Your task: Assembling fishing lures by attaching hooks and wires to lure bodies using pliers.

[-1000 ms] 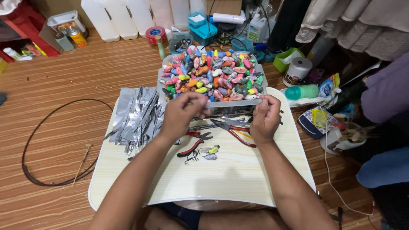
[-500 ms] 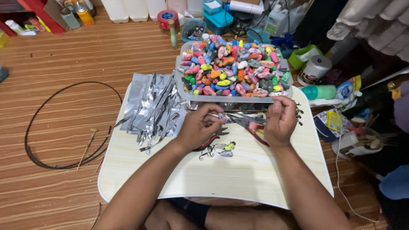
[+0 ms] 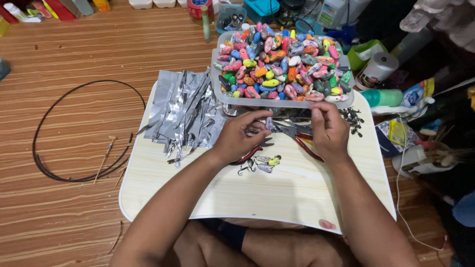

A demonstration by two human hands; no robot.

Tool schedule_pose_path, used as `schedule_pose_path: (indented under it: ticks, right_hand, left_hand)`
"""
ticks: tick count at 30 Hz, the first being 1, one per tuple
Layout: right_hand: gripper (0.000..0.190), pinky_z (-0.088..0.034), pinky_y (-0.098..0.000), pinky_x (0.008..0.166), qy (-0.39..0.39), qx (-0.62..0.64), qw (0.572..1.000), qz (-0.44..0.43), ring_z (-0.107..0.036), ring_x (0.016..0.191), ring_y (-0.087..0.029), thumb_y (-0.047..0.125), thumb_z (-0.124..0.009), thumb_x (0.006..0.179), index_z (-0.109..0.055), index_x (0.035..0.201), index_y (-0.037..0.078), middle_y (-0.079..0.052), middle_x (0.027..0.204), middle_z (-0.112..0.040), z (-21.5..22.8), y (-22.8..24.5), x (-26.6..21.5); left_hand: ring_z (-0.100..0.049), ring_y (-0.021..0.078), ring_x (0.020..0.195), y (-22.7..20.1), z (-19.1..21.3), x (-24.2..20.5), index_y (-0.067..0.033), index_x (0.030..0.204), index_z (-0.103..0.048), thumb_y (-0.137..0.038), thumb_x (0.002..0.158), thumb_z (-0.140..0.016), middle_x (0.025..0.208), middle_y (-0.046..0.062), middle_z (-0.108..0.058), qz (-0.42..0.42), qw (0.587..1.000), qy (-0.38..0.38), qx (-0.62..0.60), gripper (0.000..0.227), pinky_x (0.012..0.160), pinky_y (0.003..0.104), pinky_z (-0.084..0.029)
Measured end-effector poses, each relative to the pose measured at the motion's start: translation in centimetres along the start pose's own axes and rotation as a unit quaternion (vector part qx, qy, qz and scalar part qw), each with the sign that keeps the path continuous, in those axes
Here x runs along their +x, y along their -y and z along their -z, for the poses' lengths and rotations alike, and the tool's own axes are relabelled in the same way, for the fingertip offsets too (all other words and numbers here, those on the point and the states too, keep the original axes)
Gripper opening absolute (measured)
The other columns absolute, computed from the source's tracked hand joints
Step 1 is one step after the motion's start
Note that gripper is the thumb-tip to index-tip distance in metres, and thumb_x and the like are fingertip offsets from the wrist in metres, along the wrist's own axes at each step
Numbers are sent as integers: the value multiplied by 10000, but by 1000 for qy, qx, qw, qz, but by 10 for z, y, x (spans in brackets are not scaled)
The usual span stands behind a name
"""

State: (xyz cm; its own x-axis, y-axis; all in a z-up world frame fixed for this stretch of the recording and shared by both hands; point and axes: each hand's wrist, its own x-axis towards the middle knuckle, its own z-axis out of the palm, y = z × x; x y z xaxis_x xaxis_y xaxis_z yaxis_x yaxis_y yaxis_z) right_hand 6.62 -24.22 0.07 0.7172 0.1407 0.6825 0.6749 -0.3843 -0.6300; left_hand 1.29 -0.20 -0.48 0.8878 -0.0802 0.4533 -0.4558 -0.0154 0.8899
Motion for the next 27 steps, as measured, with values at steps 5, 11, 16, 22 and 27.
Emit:
schedule_pose_path:
  ticks: [5, 11, 16, 22, 27]
  right_hand:
    - [146, -491, -345, 575, 27, 3, 1000, 6, -544, 518, -205, 106, -620, 1075, -754, 1078, 49, -86, 589, -610, 0, 6, -1]
    - [153, -479, -320, 557, 44, 9, 999, 5, -514, 501, -183, 113, -636, 1063, -784, 1055, 76, -65, 581, -617, 0, 6, -1]
    - [168, -480, -330, 553, 47, 19, 999, 15, -514, 497, -185, 87, -613, 1073, -777, 1056, 53, -78, 584, -620, 0, 10, 0]
    - [159, -481, -329, 546, 50, 19, 998, 21, -524, 492, -195, 88, -626, 1061, -784, 1068, 64, -73, 582, -625, -1, 12, -1]
    - [155, -483, -350, 545, 60, 9, 997, 39, -556, 502, -234, 101, -647, 1057, -798, 1038, 71, -95, 588, -628, 1, 14, 2]
  left_hand:
    - [-754, 218, 896, 1, -2, -1, -28, 1293, -682, 54, 857, -746, 1038, 154, -671, -5, 1000, 13, 4, 449, 827, 319, -627]
    - [-755, 221, 910, 2, -2, -1, -30, 1300, -678, 66, 852, -753, 1043, 148, -667, -12, 1000, 18, 6, 464, 841, 323, -626]
    - [-755, 220, 914, 7, -2, -2, -39, 1308, -679, 62, 837, -767, 1074, 151, -668, -6, 1000, 23, 2, 491, 847, 334, -626]
    - [-741, 186, 908, -3, -2, -2, -46, 1267, -705, -17, 837, -816, 1115, 137, -685, 0, 1000, 24, -7, 445, 843, 324, -621]
    - [-726, 156, 736, -13, 7, -2, -23, 1079, -740, -28, 879, -768, 879, 111, -697, 48, 995, 84, -17, 201, 735, 323, -633]
